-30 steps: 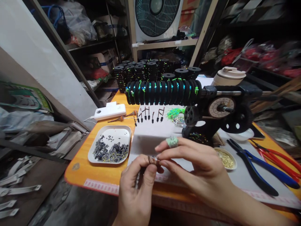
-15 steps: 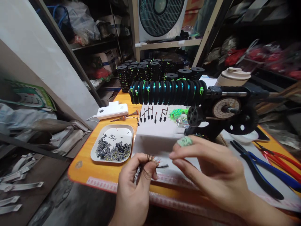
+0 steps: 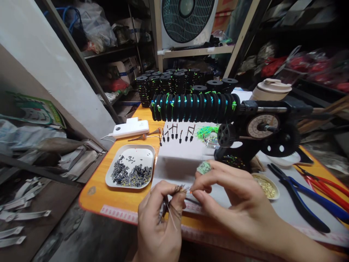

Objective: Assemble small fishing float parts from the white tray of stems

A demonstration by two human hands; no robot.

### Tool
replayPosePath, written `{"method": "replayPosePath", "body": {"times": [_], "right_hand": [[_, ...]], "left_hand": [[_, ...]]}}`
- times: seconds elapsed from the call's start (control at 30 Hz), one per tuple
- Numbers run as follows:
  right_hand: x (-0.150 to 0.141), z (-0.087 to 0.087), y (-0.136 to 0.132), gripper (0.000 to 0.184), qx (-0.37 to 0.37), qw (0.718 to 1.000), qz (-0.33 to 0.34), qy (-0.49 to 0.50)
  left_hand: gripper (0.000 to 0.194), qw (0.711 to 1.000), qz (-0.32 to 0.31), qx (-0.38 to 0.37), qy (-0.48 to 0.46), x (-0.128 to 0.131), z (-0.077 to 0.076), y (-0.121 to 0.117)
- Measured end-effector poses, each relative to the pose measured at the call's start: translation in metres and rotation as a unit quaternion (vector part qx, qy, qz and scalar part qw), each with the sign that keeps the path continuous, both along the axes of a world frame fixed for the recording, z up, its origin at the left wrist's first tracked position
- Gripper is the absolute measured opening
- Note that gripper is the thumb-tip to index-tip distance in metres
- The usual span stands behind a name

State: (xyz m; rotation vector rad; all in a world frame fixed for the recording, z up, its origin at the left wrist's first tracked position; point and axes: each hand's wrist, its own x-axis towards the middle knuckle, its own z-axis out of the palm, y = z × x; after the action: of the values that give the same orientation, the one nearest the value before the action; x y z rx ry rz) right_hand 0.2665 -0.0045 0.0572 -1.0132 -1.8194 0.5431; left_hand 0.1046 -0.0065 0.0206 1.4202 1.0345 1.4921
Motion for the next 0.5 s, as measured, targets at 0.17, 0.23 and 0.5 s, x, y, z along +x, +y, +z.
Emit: {"method": "replayPosePath", "body": {"times": [0.17, 0.23, 0.5], "right_hand": [[0.001, 0.001, -0.003, 0.011, 0.044, 0.998, 0.028, -0.04], [0.004, 0.003, -0.003, 0.012, 0.043, 0.996, 0.057, -0.052], [0.009, 0.004, 0.003, 0.012, 0.045, 0.997, 0.016, -0.066]], "left_hand": [[0.019, 0.994, 0.034, -0.087, -0.051, 0.003, 0.003, -0.004], [0.024, 0.991, 0.019, -0.119, -0.055, -0.001, 0.004, -0.003], [0.023, 1.0, 0.001, -0.017, 0.017, -0.013, -0.001, -0.002]]}}
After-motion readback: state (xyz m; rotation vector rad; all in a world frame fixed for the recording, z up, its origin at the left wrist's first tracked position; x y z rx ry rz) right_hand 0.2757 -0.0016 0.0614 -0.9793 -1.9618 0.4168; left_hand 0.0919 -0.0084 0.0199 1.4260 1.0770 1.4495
